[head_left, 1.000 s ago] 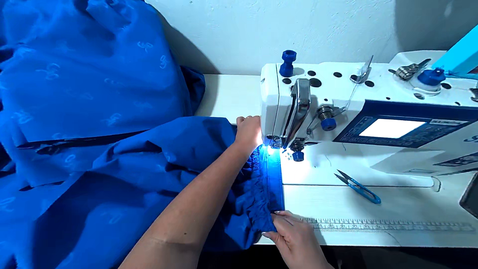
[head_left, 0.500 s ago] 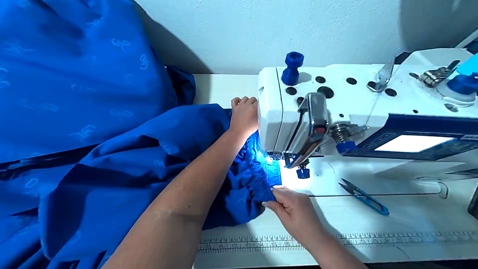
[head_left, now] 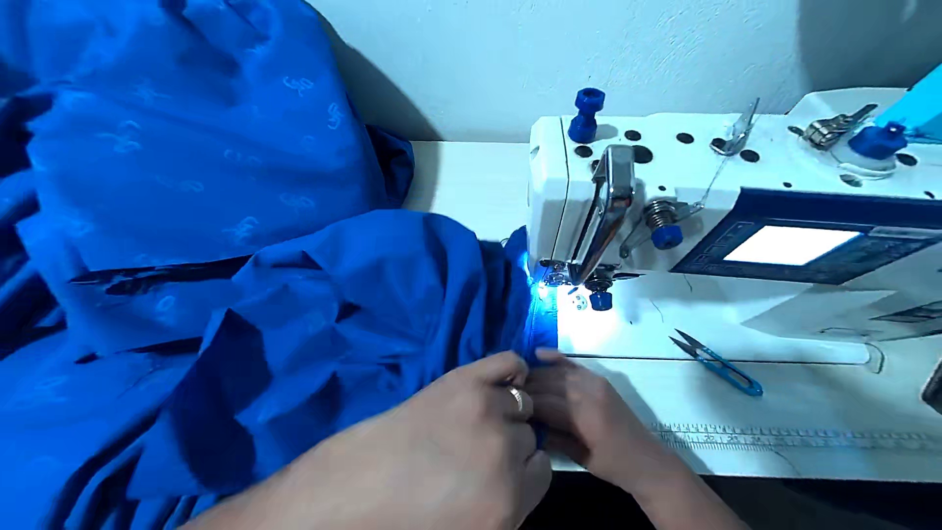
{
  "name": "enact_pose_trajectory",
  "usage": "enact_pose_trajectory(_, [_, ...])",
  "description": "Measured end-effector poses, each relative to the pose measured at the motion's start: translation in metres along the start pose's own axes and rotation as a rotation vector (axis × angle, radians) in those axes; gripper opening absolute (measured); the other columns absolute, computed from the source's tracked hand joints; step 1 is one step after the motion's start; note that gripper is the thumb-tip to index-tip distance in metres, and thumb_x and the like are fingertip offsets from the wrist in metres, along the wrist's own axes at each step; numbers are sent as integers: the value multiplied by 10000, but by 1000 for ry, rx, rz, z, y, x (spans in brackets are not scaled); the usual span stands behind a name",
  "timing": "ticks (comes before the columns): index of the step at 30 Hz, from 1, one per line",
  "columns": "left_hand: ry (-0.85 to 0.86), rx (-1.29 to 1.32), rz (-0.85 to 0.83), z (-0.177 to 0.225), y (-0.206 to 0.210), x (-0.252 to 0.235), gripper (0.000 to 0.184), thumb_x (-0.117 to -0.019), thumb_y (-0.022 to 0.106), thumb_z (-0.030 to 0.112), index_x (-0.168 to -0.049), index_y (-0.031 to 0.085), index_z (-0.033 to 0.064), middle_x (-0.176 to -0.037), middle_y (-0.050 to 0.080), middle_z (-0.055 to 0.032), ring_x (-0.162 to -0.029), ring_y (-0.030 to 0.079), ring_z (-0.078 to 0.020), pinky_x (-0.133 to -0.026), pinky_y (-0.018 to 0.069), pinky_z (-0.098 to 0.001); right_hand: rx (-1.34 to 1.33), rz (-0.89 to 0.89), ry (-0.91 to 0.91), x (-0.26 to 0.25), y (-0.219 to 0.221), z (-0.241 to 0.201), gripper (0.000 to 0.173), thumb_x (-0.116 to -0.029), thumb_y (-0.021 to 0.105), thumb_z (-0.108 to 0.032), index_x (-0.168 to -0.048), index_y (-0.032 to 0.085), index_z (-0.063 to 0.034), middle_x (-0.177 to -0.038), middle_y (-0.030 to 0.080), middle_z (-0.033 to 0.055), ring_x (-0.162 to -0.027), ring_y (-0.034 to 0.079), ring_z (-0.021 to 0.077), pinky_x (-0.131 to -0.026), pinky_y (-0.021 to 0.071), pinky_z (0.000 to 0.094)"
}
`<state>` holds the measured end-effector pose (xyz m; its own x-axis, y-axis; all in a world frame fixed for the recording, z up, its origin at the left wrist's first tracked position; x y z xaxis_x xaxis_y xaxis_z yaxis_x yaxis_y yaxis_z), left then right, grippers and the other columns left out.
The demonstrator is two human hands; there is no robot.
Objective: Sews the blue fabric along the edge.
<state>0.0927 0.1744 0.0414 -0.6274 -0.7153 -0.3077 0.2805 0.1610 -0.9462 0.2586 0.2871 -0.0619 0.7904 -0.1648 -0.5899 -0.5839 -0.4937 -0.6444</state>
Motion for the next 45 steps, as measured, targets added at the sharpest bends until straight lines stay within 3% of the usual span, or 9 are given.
enact_pose_trajectory(6, [-71,451,-13,51,65,18,256,-1038,478,102,-1098,726,124,-1131,736,-77,-1099,695,-223,-940,553,-403,-43,207,99,21,-6,-26,242,-1055,508,-122,-963,722,-55,-965,782,58,-1027,740,125,-993,562,282])
enact_pose_trajectory(11, [-1225,120,-174,5,43,69,255,-962,659,104,-1044,696,-135,-1071,690,-327,-1040,664,-459,-951,489,-592,-62,194,274,42,11,-31,265,-1034,576,-231,-952,753,-52,-925,784,29,-961,747,98,-937,582,263])
enact_pose_trajectory(16, [-1623,-104,-160,-3,1,149,292,-979,651,109,-1091,674,-160,-1129,649,-393,-1148,608,-551,-995,429,-677,76,116,324,48,31,-27,239,-997,597,-250,-941,776,-101,-903,788,-7,-919,758,112,-911,593,288])
enact_pose_trajectory(19, [-1140,276,-500,15,-37,111,322,-1056,550,214,-1135,720,-48,-1004,706,-335,-964,682,-560,-821,496,-754,82,112,324,44,30,-26,229,-1001,591,-239,-937,767,-107,-897,787,-9,-916,758,104,-922,587,281])
enact_pose_trajectory(24, [-347,137,47,-9,44,-11,223,-1015,521,194,-1028,735,130,-1121,737,-6,-1227,633,-194,-1077,455,-475,122,107,339,41,30,-32,223,-978,600,-241,-914,767,-107,-872,781,7,-887,759,121,-857,603,292])
enact_pose_trajectory(30, [-974,-188,-11,-110,71,-22,271,-1042,564,171,-1060,671,-79,-1006,708,-266,-994,694,-448,-938,475,-634,135,134,382,43,28,-32,273,-980,618,-280,-886,749,-59,-800,763,16,-841,755,94,-932,571,260])
enact_pose_trajectory(35, [-923,166,21,-135,47,-69,494,-883,745,60,-1350,611,-27,-1397,584,-241,-1330,498,-439,-1077,296,-693,112,101,381,41,25,-30,277,-985,612,-281,-870,732,-59,-789,754,20,-840,751,99,-935,565,254])
enact_pose_trajectory(39, [-1026,411,-301,-135,29,-88,355,-926,672,-48,-1277,625,-78,-1323,614,-270,-1316,510,-403,-1114,281,-606,68,98,409,41,22,-32,240,-962,637,-219,-879,742,-21,-841,775,53,-884,758,115,-965,544,252])
enact_pose_trajectory(45, [-930,146,-15,-137,47,-81,186,-925,706,33,-1097,723,-38,-1119,708,-209,-1139,610,-370,-1043,331,-577,70,134,411,29,24,-15,266,-996,596,-257,-900,747,-59,-893,780,18,-951,746,87,-987,537,241])
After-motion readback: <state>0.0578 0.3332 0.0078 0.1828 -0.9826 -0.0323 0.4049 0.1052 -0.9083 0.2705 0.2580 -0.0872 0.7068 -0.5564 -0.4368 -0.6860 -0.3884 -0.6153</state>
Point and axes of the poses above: each hand's wrist, its own x-axis away from the middle knuckle, its own y-axis out of the palm, z = x × y, the point moved 1 cm from there along -x, towards the middle knuckle
